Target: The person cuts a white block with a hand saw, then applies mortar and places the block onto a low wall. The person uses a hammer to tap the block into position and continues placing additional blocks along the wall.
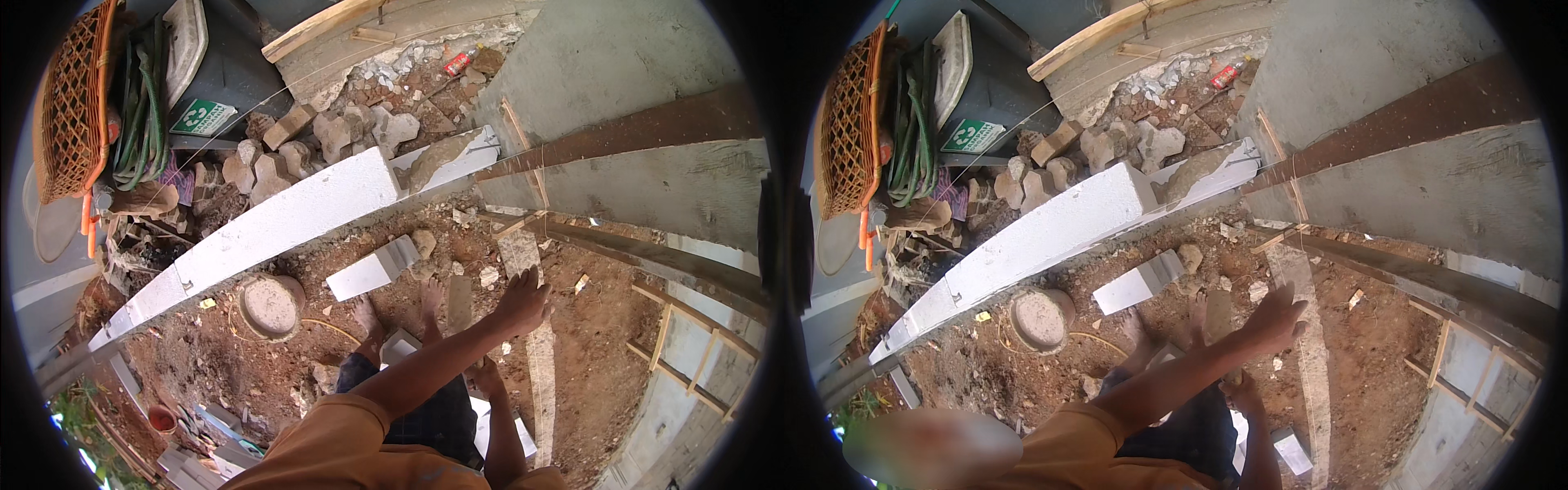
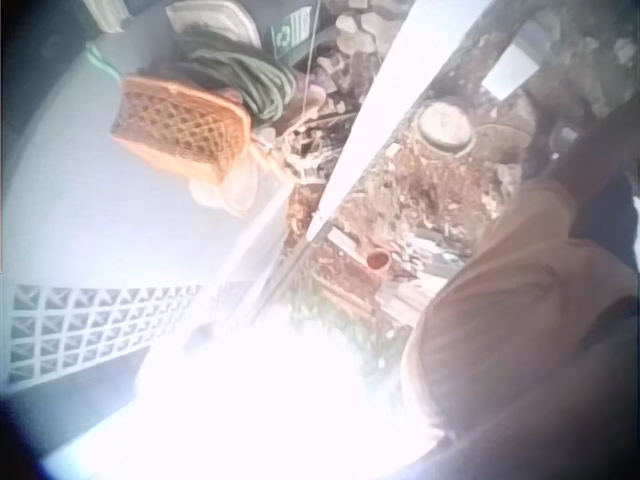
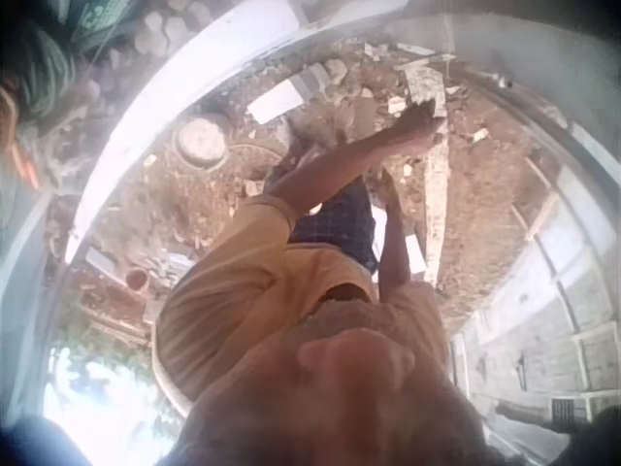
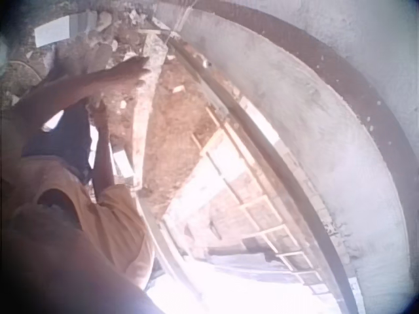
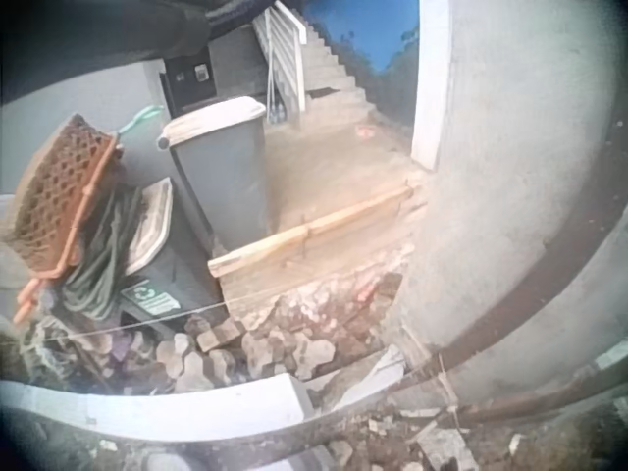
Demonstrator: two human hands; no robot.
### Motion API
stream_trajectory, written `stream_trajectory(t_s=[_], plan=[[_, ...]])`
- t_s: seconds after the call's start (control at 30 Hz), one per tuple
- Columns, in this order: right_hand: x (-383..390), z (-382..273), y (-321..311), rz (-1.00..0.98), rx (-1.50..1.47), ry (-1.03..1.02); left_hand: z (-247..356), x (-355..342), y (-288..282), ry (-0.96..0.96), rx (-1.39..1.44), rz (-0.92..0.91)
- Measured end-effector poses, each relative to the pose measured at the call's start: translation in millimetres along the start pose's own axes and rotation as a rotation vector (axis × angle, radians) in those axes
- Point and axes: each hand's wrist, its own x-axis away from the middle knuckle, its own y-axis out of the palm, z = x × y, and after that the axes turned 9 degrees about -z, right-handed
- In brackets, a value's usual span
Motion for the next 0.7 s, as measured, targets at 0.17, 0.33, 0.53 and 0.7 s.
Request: stream_trajectory(t_s=[0.17,0.33,0.53,0.7], plan=[[-14.9,-3.3,16.4,-0.072,0.139,0.05,-84.0,108.7,-9.2,0.165,0.436,0.273],[-13.2,-12.7,33.9,-0.126,0.263,0.024,-252.9,304.0,22.5,-0.692,0.385,0.537],[-25.2,-68.2,62.2,-0.064,-0.061,-0.374,-264.8,470.5,144.2,-1.129,0.462,0.501],[-105.3,-164.1,93.7,0.105,-0.302,-0.577,-198.8,419.3,193.9,-0.971,0.531,0.33]])
